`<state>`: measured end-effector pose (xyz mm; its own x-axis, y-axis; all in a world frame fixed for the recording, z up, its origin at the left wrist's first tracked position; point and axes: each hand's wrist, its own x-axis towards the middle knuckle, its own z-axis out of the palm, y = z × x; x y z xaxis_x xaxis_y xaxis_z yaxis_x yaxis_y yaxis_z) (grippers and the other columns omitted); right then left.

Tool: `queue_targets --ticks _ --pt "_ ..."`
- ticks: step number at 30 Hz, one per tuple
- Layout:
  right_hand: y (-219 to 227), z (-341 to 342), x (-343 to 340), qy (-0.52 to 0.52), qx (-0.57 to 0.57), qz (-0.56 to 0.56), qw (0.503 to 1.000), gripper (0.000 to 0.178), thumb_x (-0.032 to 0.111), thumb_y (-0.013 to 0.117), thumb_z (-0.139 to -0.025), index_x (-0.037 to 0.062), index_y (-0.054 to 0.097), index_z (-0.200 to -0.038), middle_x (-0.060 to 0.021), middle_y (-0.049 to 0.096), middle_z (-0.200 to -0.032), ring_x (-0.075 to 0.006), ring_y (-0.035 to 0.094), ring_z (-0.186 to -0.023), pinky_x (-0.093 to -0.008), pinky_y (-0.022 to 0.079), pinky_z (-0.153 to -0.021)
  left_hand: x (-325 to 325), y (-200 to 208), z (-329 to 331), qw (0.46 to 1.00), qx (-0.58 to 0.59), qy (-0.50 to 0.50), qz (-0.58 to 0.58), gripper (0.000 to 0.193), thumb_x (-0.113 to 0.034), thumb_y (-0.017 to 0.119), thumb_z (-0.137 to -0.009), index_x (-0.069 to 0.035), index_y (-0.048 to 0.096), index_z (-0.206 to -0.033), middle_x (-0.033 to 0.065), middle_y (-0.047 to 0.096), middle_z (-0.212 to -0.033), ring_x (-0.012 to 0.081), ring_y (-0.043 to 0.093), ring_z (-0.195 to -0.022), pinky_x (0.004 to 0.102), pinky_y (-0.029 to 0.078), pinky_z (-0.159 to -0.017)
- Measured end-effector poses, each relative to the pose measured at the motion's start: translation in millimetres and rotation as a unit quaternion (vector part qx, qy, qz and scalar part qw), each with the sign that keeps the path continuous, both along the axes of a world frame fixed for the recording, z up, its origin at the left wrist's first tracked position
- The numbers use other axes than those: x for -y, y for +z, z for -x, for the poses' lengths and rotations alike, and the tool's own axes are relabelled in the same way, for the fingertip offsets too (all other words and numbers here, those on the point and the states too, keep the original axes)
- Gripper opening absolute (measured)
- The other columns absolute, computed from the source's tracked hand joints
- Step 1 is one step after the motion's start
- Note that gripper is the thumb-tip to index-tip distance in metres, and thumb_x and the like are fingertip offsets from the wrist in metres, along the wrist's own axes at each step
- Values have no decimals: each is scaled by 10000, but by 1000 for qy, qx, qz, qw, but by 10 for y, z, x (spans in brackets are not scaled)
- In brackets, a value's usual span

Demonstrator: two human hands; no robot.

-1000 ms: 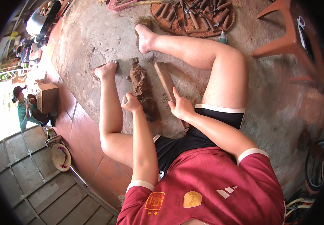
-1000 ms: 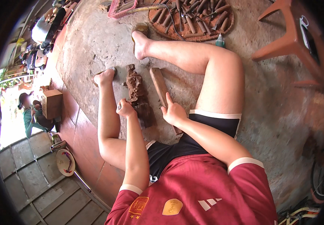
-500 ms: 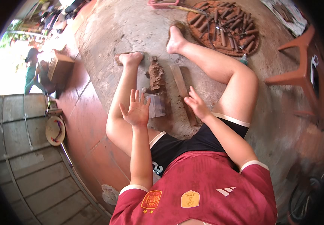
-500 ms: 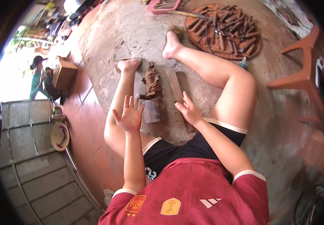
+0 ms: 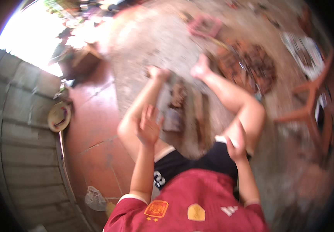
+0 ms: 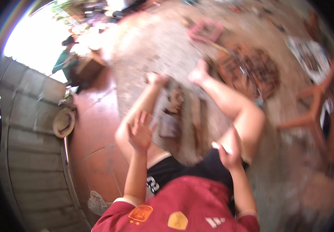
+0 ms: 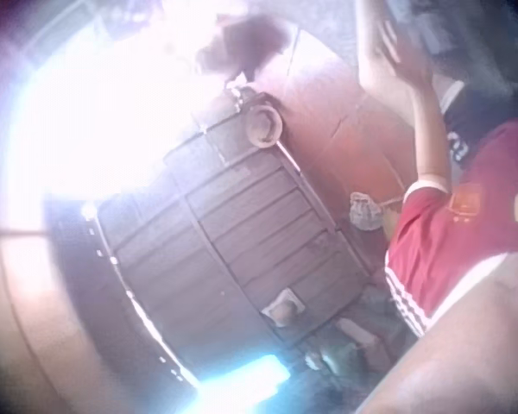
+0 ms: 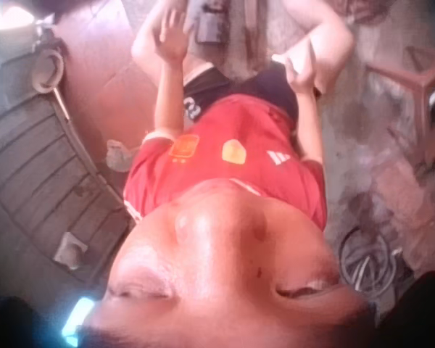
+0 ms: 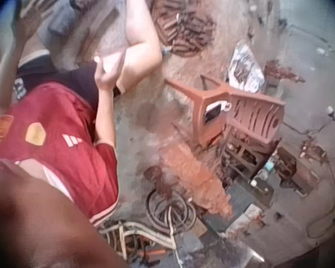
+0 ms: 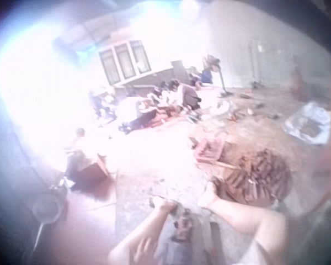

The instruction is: The person sits on the floor and carves a wooden figurine using a chisel and a wooden mallet. They occasionally use a power drill to refine details on the wood. The person holds the wood between their legs and strikes the chisel repeatedly to shape the object.

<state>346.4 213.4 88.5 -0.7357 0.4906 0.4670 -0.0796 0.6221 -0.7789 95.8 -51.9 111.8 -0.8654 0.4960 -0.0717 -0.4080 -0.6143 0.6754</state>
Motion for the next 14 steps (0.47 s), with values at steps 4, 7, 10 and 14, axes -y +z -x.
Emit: queue_targets --ticks 4,7,10,14 --pt "-12 -682 -186 -143 79 -34 986 694 226 631 -851 -87 351 -1404 -288 400 -1423 -432 363 -1342 -460 282 -1121 224 427 37 981 -174 44 74 825 -607 504 -854 -125 293 -1490 102 280 -1536 292 268 -1399 499 243 -1110" --pt "87 -843 -176 -192 76 -26 978 662 172 629 -821 -66 389 -1391 -277 429 -1401 -432 393 -1317 -462 301 -1108 559 905 -51 951 -297 50 69 801 -518 546 -872 -69 287 -1483 133 237 -1558 314 267 -1408 472 283 -1087" --pt "223 -847 -107 -168 82 -42 982 617 146 623 -808 -57 436 -1361 -272 455 -1373 -423 429 -1285 -460 321 -1090 831 1209 -321 931 -352 59 82 723 -414 601 -869 -17 364 -1425 205 313 -1503 326 412 -1325 439 356 -1049" --pt "279 -784 -19 8 157 -2 988 585 145 678 -775 18 516 -1322 -242 501 -1334 -379 479 -1248 -428 351 -1069 1094 1288 -553 823 -463 -41 328 745 -393 680 -842 -33 381 -1422 242 344 -1473 350 466 -1277 436 394 -1038"
